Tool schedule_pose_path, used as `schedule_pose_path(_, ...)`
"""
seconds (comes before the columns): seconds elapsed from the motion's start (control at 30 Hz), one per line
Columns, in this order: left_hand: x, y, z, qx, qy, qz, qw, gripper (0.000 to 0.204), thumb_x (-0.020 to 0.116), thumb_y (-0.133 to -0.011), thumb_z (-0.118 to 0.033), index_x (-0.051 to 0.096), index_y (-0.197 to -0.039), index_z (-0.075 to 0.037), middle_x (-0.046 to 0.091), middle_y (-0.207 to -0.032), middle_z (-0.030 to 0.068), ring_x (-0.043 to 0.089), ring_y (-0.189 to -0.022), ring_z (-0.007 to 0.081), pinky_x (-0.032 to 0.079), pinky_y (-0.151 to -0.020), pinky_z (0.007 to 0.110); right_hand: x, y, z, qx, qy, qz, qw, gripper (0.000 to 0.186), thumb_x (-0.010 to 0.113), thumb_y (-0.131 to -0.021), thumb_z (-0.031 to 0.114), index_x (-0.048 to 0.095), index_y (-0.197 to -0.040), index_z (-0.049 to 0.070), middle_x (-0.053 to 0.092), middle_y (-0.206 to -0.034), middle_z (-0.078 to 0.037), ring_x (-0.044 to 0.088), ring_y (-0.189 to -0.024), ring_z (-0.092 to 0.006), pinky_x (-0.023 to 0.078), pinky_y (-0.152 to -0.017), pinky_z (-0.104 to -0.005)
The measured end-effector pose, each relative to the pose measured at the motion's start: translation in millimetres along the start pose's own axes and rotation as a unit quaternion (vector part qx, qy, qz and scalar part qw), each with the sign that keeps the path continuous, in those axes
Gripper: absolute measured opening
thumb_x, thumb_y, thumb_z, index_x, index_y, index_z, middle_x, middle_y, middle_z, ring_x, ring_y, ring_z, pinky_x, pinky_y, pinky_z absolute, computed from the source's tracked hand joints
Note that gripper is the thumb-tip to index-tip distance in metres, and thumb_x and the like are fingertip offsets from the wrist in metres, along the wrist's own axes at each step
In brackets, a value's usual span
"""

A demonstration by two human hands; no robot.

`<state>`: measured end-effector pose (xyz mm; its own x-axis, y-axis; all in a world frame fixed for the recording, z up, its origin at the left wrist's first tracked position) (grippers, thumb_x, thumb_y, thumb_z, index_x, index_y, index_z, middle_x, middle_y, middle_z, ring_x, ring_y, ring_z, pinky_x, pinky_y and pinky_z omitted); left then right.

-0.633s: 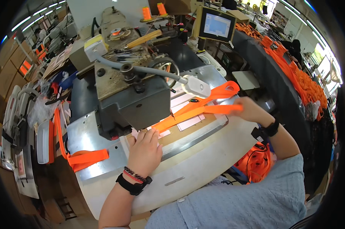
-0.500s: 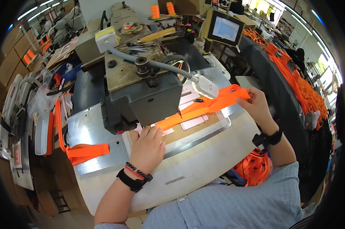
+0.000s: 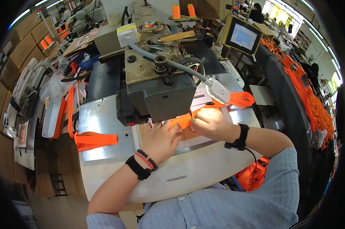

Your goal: Sewing industrial orange straps using an automated pattern-sewing machine.

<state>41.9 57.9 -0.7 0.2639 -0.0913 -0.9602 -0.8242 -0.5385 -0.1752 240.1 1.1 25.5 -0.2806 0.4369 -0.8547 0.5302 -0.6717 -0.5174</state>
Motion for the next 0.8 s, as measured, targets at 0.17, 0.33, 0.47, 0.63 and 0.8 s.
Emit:
schedule_pose_path(0.17,7,6,-2,-0.025,0.045,-0.028,0.998,0.031,0.063,-0.09,-0.031,0.068,-0.115,-0.012,0.058,-0.12,0.0116,0.055,-0.114,0.0309,0.037,-0.095,0.054,23,-16,-8,-0.062,-0.032,-0.019,0.997,0.023,0.071,-0.074,0.018,0.056,-0.087,0.006,0.052,-0.083,-0.006,0.059,-0.078,-0.0218,0.052,-0.065,-0.0348)
schedule_pose_path(0.33,7,8,-8,-0.031,0.015,-0.028,0.999,0.028,0.064,-0.089,-0.031,0.069,-0.107,-0.01,0.057,-0.121,0.0106,0.051,-0.118,0.0288,0.036,-0.094,0.056,47,-20,-4,-0.086,-0.097,0.0,0.992,0.028,0.075,-0.076,0.021,0.061,-0.094,0.005,0.059,-0.091,-0.006,0.06,-0.084,-0.0233,0.056,-0.07,-0.0348)
schedule_pose_path(0.47,4,10,-8,-0.036,-0.006,0.0,0.999,0.027,0.064,-0.089,-0.03,0.069,-0.105,-0.009,0.056,-0.122,0.0096,0.051,-0.118,0.0279,0.034,-0.095,0.058,59,-16,-7,-0.076,-0.135,-0.012,0.988,0.03,0.077,-0.075,0.021,0.066,-0.098,0.005,0.061,-0.094,-0.005,0.06,-0.086,-0.0247,0.057,-0.072,-0.0355)
schedule_pose_path(0.63,2,8,-6,-0.026,-0.003,0.009,1.0,0.027,0.064,-0.088,-0.03,0.069,-0.106,-0.01,0.057,-0.121,0.0092,0.052,-0.115,0.028,0.033,-0.095,0.058,51,-20,-4,-0.067,-0.159,0.004,0.985,0.031,0.077,-0.074,0.019,0.069,-0.101,0.004,0.062,-0.095,-0.006,0.061,-0.091,-0.0259,0.057,-0.074,-0.0371)
schedule_pose_path(0.8,-4,15,0,0.009,0.002,-0.01,1.0,0.04,0.064,-0.087,-0.027,0.066,-0.126,-0.019,0.057,-0.12,0.0071,0.053,-0.111,0.0278,0.034,-0.094,0.054,58,-17,-13,-0.027,-0.195,0.05,0.979,0.023,0.074,-0.074,0.012,0.073,-0.095,0.003,0.064,-0.093,-0.007,0.06,-0.097,-0.0258,0.054,-0.083,-0.038)
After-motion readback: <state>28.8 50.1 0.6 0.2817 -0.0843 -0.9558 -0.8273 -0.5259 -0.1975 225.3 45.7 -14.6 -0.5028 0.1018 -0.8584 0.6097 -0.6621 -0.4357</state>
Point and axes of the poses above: each hand's wrist, its own y-axis away from the middle knuckle, its own x-axis out of the palm, z = x × y, the point moved 3 cm from there along -y, towards the middle knuckle
